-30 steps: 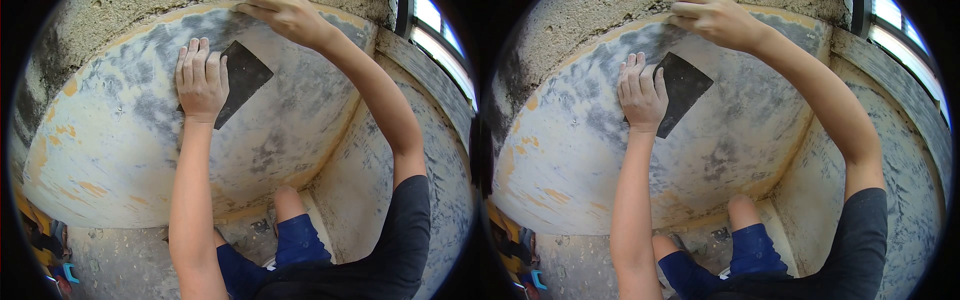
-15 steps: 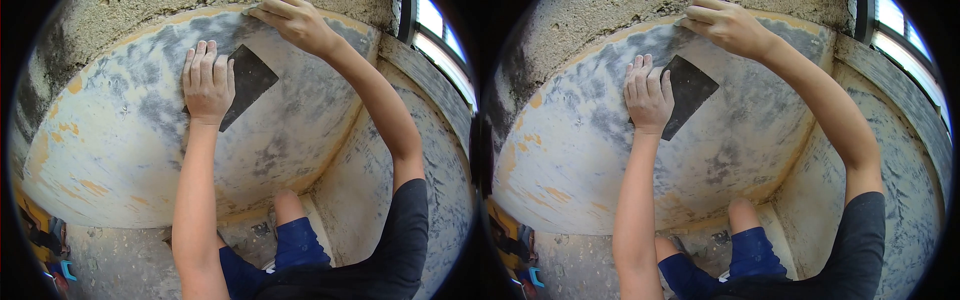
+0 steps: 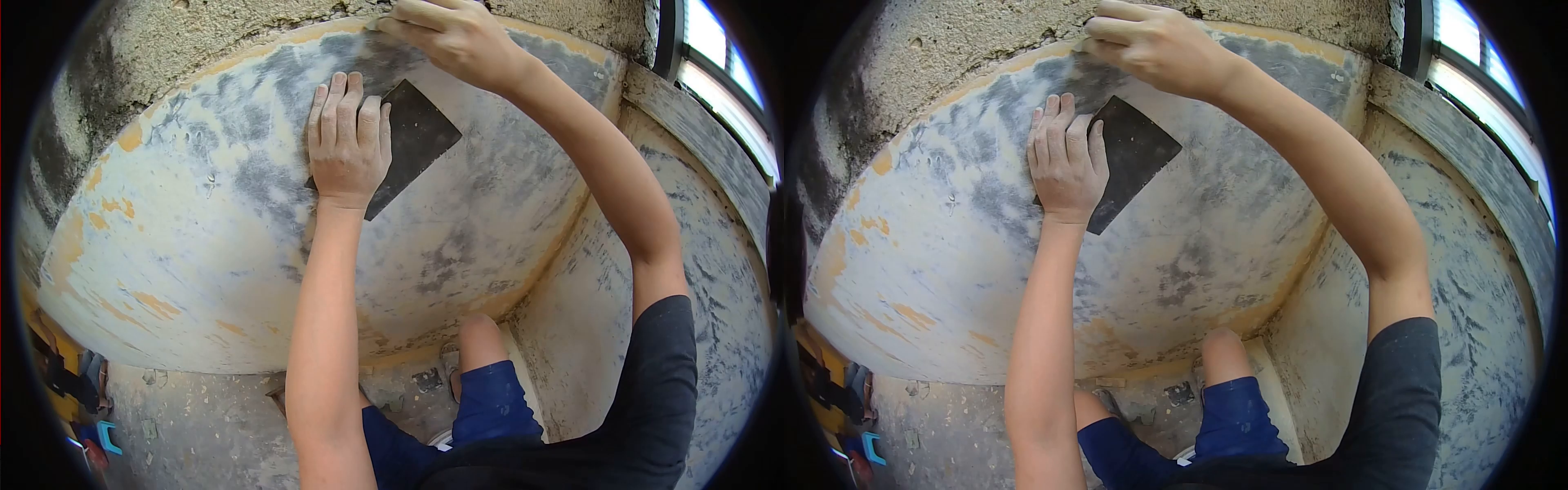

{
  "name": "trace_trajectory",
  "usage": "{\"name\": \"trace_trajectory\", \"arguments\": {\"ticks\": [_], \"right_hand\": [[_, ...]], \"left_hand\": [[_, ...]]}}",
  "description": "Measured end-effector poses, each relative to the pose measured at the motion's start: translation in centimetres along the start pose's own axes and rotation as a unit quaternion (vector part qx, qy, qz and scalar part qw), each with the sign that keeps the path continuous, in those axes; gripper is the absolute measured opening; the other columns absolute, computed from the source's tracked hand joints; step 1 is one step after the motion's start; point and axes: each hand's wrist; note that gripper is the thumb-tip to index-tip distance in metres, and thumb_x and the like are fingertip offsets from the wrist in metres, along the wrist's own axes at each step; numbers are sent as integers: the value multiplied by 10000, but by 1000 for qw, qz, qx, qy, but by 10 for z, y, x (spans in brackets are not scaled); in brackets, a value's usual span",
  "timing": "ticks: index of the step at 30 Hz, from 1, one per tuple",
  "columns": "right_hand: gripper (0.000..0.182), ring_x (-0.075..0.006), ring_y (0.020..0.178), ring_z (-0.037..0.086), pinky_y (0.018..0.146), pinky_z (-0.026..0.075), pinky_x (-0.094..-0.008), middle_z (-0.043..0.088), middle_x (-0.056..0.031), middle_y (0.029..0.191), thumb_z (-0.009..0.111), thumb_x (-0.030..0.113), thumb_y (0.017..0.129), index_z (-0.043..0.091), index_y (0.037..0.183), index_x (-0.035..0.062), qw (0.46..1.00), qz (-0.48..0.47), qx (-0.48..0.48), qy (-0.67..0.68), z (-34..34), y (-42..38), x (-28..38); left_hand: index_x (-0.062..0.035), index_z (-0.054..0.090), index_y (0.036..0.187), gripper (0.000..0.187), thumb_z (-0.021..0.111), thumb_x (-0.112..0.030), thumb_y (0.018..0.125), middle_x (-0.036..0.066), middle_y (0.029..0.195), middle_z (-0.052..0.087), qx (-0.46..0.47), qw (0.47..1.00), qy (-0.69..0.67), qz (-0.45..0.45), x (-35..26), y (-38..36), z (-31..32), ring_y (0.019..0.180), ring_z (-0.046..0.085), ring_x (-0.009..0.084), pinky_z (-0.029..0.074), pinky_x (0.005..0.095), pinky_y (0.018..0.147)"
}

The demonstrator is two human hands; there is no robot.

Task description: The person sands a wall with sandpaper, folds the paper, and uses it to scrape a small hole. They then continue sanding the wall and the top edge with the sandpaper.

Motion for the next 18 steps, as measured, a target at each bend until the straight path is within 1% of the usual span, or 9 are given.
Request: {"name": "trace_trajectory", "arguments": {"ticks": [1, 3, 5, 6, 10, 12, 13, 16, 18], "right_hand": [[355, -256, 851, 568, 752, 515, -332, 553, -78, 930, 647, 119, 770, 710, 1087, -29, 1000, -4, 22, -5, -1, 3, 0], [349, -254, 868, 577, 754, 524, -333, 553, -77, 937, 662, 122, 764, 709, 1079, -23, 1000, 1, 15, 15, -7, -3, -2], [355, -247, 865, 568, 738, 522, -336, 554, -75, 954, 666, 133, 759, 708, 1076, -22, 1000, 5, 3, -5, -15, -19, -6], [345, -243, 870, 565, 731, 522, -336, 561, -72, 971, 660, 138, 763, 710, 1065, -19, 1000, 6, 27, -14, -21, -24, -6], [336, -241, 863, 560, 729, 519, -336, 566, -71, 975, 657, 131, 762, 711, 1059, -18, 1000, 5, 19, -22, -11, -10, -4], [348, -239, 868, 559, 744, 518, -331, 556, -72, 966, 652, 132, 761, 708, 1070, -16, 999, -31, 1, 8, -4, 6, -4], [348, -239, 868, 559, 744, 518, -331, 556, -72, 966, 652, 132, 761, 708, 1070, -16, 999, -32, 0, 7, -4, 5, -5], [335, -240, 878, 556, 767, 512, -323, 554, -72, 964, 646, 140, 766, 703, 1058, -15, 999, -42, 6, -27, -12, -10, -7], [311, -242, 884, 554, 779, 508, -320, 552, -75, 961, 641, 152, 775, 698, 1031, -15, 999, -12, 43, -26, -22, -23, -7]], "left_hand": [[-108, 643, 1113, 165, 715, -185, 986, 106, 1297, 677, -1, 1000, 1, 0, 0, 0, 0, 1291, 610, 315, 481, 479, 1137], [-107, 643, 1116, 167, 715, -184, 986, 108, 1302, 676, -1, 1000, 0, 0, -1, -2, 1, 1293, 610, 315, 480, 480, 1137], [-106, 644, 1116, 168, 716, -184, 985, 109, 1306, 675, -3, 1000, -5, -1, 0, -1, 1, 1297, 608, 317, 479, 481, 1137], [-106, 644, 1116, 168, 716, -184, 985, 109, 1306, 675, -5, 1000, -3, -3, 0, -1, 1, 1297, 608, 317, 479, 481, 1137], [-108, 645, 1112, 167, 717, -189, 985, 109, 1299, 679, -4, 1000, -10, -3, 0, 0, 1, 1294, 609, 317, 480, 483, 1138], [-110, 646, 1111, 165, 717, -190, 985, 108, 1295, 680, -4, 1000, -4, -2, 0, -1, 0, 1292, 610, 318, 479, 483, 1139], [-110, 646, 1110, 164, 717, -189, 985, 108, 1293, 682, -5, 1000, -6, -2, 0, 0, 1, 1288, 612, 318, 480, 483, 1139], [-112, 645, 1109, 163, 718, -186, 983, 108, 1291, 683, -6, 1000, -8, -4, 0, -1, 1, 1283, 616, 317, 482, 481, 1137], [-112, 645, 1109, 163, 718, -185, 983, 107, 1291, 683, -4, 1000, -6, -5, 0, -1, 1, 1281, 617, 317, 483, 480, 1136]]}}
Point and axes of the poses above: each hand's wrist, its own y-axis towards the middle knuckle, its own z-axis out of the palm, x = y × z
